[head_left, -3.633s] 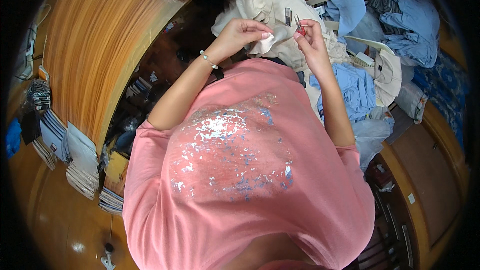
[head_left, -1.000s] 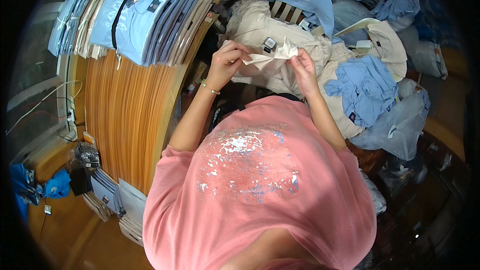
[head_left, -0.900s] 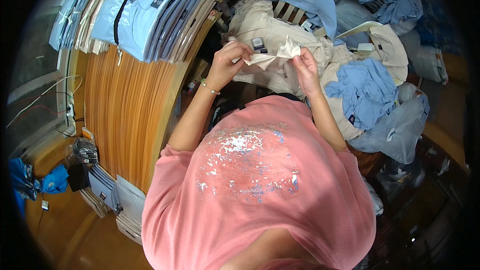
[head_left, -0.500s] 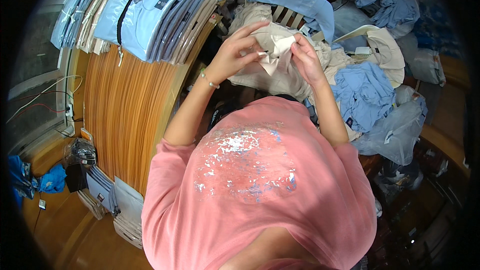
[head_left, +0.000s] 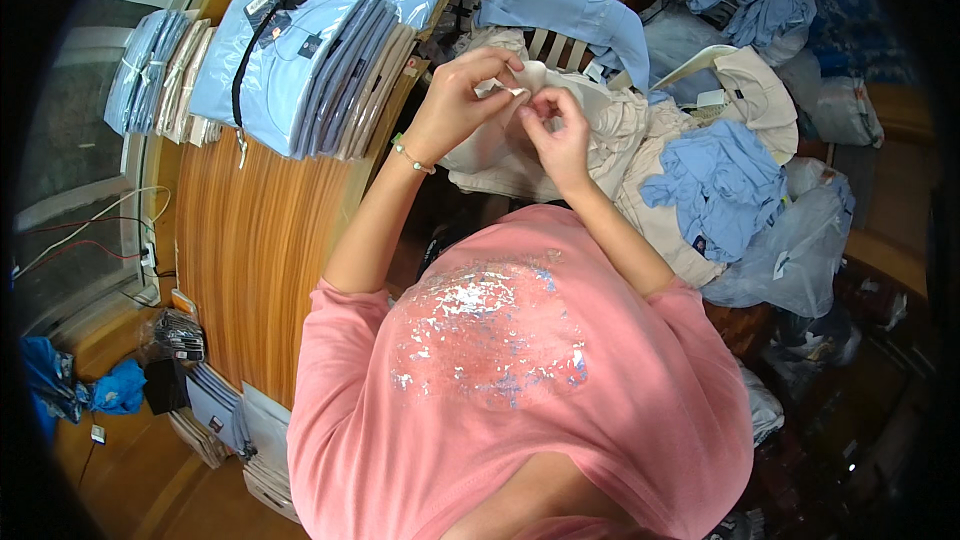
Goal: The person folds a shirt by placing it on a wooden surface, smoothing it, and using a cardboard template to fold the sleeves and sides before placing it in a plastic bag. They also remove a tag from a second shirt and begin the same folding process.
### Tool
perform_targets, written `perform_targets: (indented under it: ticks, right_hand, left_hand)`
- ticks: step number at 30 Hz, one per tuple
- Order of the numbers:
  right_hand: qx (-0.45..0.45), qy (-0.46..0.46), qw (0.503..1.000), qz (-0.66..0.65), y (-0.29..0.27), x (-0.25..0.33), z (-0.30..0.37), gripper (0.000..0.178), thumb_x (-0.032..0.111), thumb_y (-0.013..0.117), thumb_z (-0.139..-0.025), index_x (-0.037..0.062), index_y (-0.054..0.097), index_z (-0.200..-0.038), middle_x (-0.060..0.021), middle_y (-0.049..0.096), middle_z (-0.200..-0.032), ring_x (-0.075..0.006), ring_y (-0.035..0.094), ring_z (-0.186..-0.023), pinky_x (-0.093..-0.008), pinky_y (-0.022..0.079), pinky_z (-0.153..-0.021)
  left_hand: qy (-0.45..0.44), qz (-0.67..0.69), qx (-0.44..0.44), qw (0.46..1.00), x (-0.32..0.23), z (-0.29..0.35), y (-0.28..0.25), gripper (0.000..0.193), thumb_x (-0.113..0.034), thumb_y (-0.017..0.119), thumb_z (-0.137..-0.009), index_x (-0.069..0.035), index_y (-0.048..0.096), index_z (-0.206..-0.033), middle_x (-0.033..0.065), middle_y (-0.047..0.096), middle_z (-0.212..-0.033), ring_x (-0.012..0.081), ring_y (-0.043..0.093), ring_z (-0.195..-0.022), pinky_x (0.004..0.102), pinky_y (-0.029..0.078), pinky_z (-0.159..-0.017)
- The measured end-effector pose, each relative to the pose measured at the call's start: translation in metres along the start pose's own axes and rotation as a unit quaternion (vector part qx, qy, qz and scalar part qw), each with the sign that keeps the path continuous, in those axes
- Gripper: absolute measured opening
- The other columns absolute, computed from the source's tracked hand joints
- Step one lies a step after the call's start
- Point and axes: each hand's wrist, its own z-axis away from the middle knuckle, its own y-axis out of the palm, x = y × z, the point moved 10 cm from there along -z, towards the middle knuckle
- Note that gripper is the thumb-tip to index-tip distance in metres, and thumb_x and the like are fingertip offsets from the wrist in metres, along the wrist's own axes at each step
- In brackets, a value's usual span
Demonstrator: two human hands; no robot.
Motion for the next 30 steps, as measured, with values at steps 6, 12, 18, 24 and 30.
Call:
perform_targets:
  ticks: [6, 12, 18, 24, 30]
  right_hand:
    - [0.057, 0.08, 0.992, -0.076, 0.029, -0.034, -0.029, 0.015, 0.005, 0.066, -0.076, -0.0001, 0.056, -0.086, -0.0048, 0.058, -0.082, -0.0102, 0.053, -0.073, -0.0247, 0.044, -0.064]
    - [0.089, -0.039, 0.995, -0.024, 0.052, 0.017, -0.064, 0.017, 0.001, 0.056, -0.084, 0.0019, 0.055, -0.101, -0.0003, 0.057, -0.09, -0.0087, 0.054, -0.081, -0.0209, 0.043, -0.074]
    - [0.189, 0.125, 0.924, -0.309, 0.04, 0.049, -0.098, 0.011, 0.003, 0.06, -0.083, 0.0036, 0.058, -0.094, -0.0008, 0.06, -0.087, -0.0071, 0.056, -0.079, -0.0197, 0.044, -0.071]
    - [0.293, 0.083, 0.923, -0.237, 0.002, 0.067, -0.102, 0.008, 0.002, 0.06, -0.081, 0.0041, 0.058, -0.088, -0.0002, 0.059, -0.089, -0.0075, 0.053, -0.087, -0.021, 0.042, -0.075]
    - [0.187, 0.095, 0.978, -0.005, -0.009, 0.021, -0.071, 0.016, 0.011, 0.069, -0.075, 0.0041, 0.059, -0.086, -0.0022, 0.059, -0.085, -0.0107, 0.054, -0.082, -0.0246, 0.043, -0.075]
  left_hand:
    - [0.007, -0.042, -0.065, 0.997, -0.008, -0.009, -0.03, 0.009, 0.009, 0.065, -0.071, 0.003, 0.061, -0.077, 0.0069, 0.06, -0.102, 0.0124, 0.057, -0.091, 0.025, 0.049, -0.076]
    - [0.018, 0.053, -0.103, 0.993, -0.021, -0.031, -0.062, 0.01, 0.01, 0.065, -0.071, 0.004, 0.061, -0.078, 0.0096, 0.055, -0.112, 0.0145, 0.057, -0.096, 0.0266, 0.048, -0.085]
    - [0.021, 0.094, -0.137, 0.986, -0.057, -0.033, -0.1, 0.011, 0.012, 0.063, -0.072, 0.003, 0.059, -0.077, 0.0115, 0.054, -0.115, 0.0166, 0.055, -0.102, 0.0283, 0.047, -0.09]
    - [-0.095, 0.209, -0.071, 0.971, -0.023, -0.015, -0.063, 0.014, 0.016, 0.055, -0.073, 0.003, 0.055, -0.08, 0.0129, 0.055, -0.111, 0.0158, 0.056, -0.1, 0.0278, 0.046, -0.091]
    - [-0.141, 0.23, -0.063, 0.961, 0.022, 0.002, -0.027, 0.015, 0.016, 0.052, -0.073, 0.002, 0.053, -0.079, 0.0106, 0.055, -0.107, 0.0121, 0.056, -0.094, 0.0245, 0.046, -0.086]
